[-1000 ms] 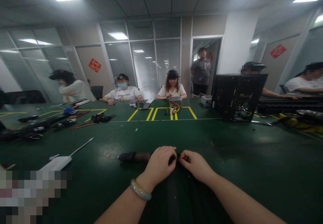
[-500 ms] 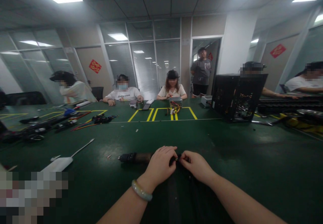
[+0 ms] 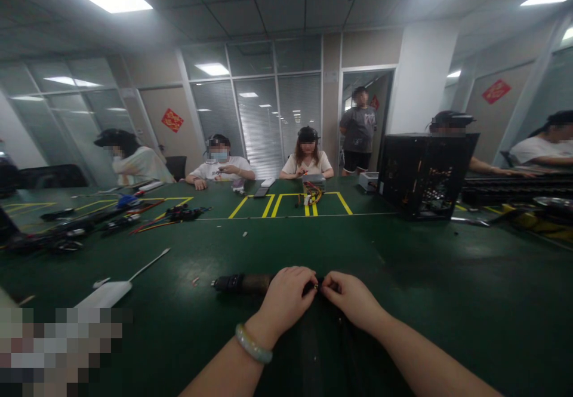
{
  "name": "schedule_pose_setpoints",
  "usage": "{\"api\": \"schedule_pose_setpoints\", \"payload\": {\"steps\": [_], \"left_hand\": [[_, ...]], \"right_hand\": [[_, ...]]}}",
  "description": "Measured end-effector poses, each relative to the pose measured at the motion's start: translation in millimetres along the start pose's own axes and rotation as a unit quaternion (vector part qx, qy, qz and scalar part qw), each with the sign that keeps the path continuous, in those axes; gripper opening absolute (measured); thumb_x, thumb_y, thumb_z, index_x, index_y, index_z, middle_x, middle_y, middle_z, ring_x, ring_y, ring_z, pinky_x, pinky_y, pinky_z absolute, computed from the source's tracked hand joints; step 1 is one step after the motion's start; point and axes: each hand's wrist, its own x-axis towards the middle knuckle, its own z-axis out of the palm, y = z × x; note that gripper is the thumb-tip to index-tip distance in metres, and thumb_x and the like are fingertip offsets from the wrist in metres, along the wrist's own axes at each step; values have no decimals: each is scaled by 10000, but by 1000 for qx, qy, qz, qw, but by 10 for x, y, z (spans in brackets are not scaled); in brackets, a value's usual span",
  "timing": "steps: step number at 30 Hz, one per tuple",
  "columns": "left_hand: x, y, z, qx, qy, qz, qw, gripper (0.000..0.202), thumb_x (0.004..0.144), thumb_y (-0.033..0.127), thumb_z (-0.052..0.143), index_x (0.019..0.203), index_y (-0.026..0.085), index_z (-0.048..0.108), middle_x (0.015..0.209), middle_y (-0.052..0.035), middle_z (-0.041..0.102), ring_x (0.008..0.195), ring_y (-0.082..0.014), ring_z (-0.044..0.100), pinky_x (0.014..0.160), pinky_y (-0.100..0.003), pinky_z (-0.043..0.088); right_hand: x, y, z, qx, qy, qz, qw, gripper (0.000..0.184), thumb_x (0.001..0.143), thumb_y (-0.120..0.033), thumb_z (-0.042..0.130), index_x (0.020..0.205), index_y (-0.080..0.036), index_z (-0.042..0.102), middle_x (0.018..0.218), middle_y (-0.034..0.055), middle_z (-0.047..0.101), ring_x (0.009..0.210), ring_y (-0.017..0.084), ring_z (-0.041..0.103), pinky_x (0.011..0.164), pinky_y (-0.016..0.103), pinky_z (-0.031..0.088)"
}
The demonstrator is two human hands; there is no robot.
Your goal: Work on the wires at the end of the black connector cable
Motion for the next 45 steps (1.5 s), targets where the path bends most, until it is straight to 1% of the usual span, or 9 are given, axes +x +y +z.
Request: {"api": "schedule_pose_setpoints", "payload": {"steps": [5,20,22,25,27,33,38,42,45], "left_hand": [[-5,3,-8,5,-10,-2,1000,122,829,187,619,942,229,608,1078,-7,649,1039,-198,579,937,-369,418],[-4,33,-32,-10,7,7,1000,143,804,150,588,925,220,618,1076,-29,656,1034,-207,583,948,-380,426],[-6,34,-29,-8,11,11,1000,148,801,142,589,923,221,616,1083,-26,654,1037,-203,581,980,-393,406],[-7,34,-17,-5,23,15,1000,149,798,139,599,915,230,616,1085,-12,656,1049,-190,576,1061,-421,334],[-5,40,-18,-2,26,16,1000,145,801,138,599,909,233,620,1090,-12,656,1064,-190,571,1078,-430,312],[-3,59,-60,9,19,9,1000,121,812,170,608,917,226,628,1085,-38,651,1058,-216,568,959,-397,415],[-1,34,-46,19,4,-4,1000,104,819,217,631,921,233,624,1026,-20,657,993,-206,587,926,-368,423],[5,13,-25,12,-4,-1,1000,111,824,198,625,926,242,626,1016,-2,656,983,-191,587,910,-342,426],[5,6,-18,7,-5,7,1000,131,823,176,619,931,249,631,1049,4,653,1005,-190,578,911,-341,425]], "right_hand": [[-18,-13,-19,5,-6,5,1000,136,872,-280,546,835,-204,652,803,-3,680,720,154,608,608,228,379],[-2,31,10,10,-3,3,1000,129,873,-285,549,839,-209,648,796,-10,676,720,154,610,617,228,390],[2,32,13,8,-4,4,1000,130,872,-284,549,837,-209,649,788,-11,676,712,153,609,614,228,387],[4,29,11,3,-2,1,1000,128,870,-285,552,837,-208,649,791,-7,677,717,153,608,617,227,383],[5,24,7,-3,4,-4,1000,126,867,-283,557,829,-206,649,793,-6,677,725,154,606,624,227,380],[-1,-3,-2,-3,-6,7,1000,135,873,-276,543,845,-201,652,796,-3,685,719,153,606,614,225,378],[-7,3,6,-3,7,4,1000,127,863,-276,559,823,-203,654,787,-2,684,715,155,602,615,227,380],[1,14,13,-1,3,6,1000,141,873,-285,549,832,-202,656,799,-3,684,723,156,605,619,229,389],[2,4,6,3,2,5,1000,137,871,-289,550,837,-207,654,792,-6,681,715,154,607,612,230,388]]}}
